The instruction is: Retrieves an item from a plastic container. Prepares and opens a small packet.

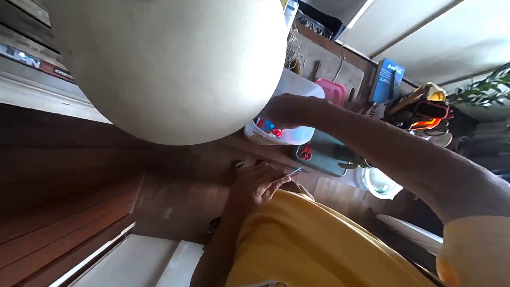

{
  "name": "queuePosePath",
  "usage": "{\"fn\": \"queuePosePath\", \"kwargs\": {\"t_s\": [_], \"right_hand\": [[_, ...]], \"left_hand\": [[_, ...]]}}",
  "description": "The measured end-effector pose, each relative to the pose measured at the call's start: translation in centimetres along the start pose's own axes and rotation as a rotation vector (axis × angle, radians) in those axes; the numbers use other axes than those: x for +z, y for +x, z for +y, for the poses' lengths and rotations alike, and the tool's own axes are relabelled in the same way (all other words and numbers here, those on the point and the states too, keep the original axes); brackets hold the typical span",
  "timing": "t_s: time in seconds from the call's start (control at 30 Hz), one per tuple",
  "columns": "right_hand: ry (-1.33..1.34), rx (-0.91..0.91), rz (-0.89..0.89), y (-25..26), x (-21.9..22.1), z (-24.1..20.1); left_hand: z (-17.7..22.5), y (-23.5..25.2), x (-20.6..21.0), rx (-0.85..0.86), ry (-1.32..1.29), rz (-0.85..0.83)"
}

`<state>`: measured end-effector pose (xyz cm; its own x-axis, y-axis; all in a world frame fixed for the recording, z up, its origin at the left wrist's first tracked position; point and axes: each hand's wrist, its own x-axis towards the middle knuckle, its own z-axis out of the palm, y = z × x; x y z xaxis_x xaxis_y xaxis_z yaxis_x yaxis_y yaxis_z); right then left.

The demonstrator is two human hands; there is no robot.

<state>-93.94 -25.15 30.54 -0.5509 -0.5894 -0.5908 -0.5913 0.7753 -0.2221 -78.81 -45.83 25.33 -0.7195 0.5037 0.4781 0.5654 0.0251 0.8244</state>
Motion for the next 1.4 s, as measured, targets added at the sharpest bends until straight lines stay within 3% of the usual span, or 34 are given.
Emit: {"fn": "queuePosePath", "kwargs": {"t_s": [0.33,0.53,0.7,0.83,0.93,0.97,1.03,1.1,1.13,1.27,1.4], "right_hand": [[-0.142,0.205,-0.3,4.4,0.3,-1.1],[-0.07,0.33,-0.309,4.7,0.3,-2.6],[-0.059,0.299,-0.201,3.4,0.1,-1.6],[-0.05,0.23,0.015,-1.0,-1.4,-2.0],[-0.019,0.11,0.467,-4.6,-0.6,-1.8],[0.007,0.158,0.553,-5.7,-0.9,-2.6],[0.155,0.437,0.376,-8.8,-4.6,-6.3],[0.28,0.282,0.92,-11.0,-0.2,-5.0],[0.397,0.257,1.017,-12.4,0.8,-5.3],[0.934,0.395,1.045,-17.7,3.1,-9.5],[1.189,0.43,1.095,-19.6,8.2,-12.2]], "left_hand": [[-1.2,-3.4,-1.1,-0.119,0.08,0.085],[-1.5,-4.2,-1.6,-0.13,0.056,0.093],[-1.5,-4.5,-2.2,-0.201,-0.068,0.144],[-1.7,-5.0,-1.8,-0.248,-0.133,0.216],[-1.8,-4.9,-1.1,-0.282,-0.106,0.224],[-2.0,-4.9,-1.0,-0.301,-0.104,0.194],[-1.9,-4.8,-0.8,-0.372,-0.113,0.071],[-1.6,-4.1,-0.4,-0.465,-0.165,-0.051],[-1.2,-3.6,-0.1,-0.532,-0.227,-0.101],[0.9,-1.3,1.8,-0.763,-0.609,-0.157],[1.9,-0.8,3.9,-0.748,-0.919,-0.15]]}}
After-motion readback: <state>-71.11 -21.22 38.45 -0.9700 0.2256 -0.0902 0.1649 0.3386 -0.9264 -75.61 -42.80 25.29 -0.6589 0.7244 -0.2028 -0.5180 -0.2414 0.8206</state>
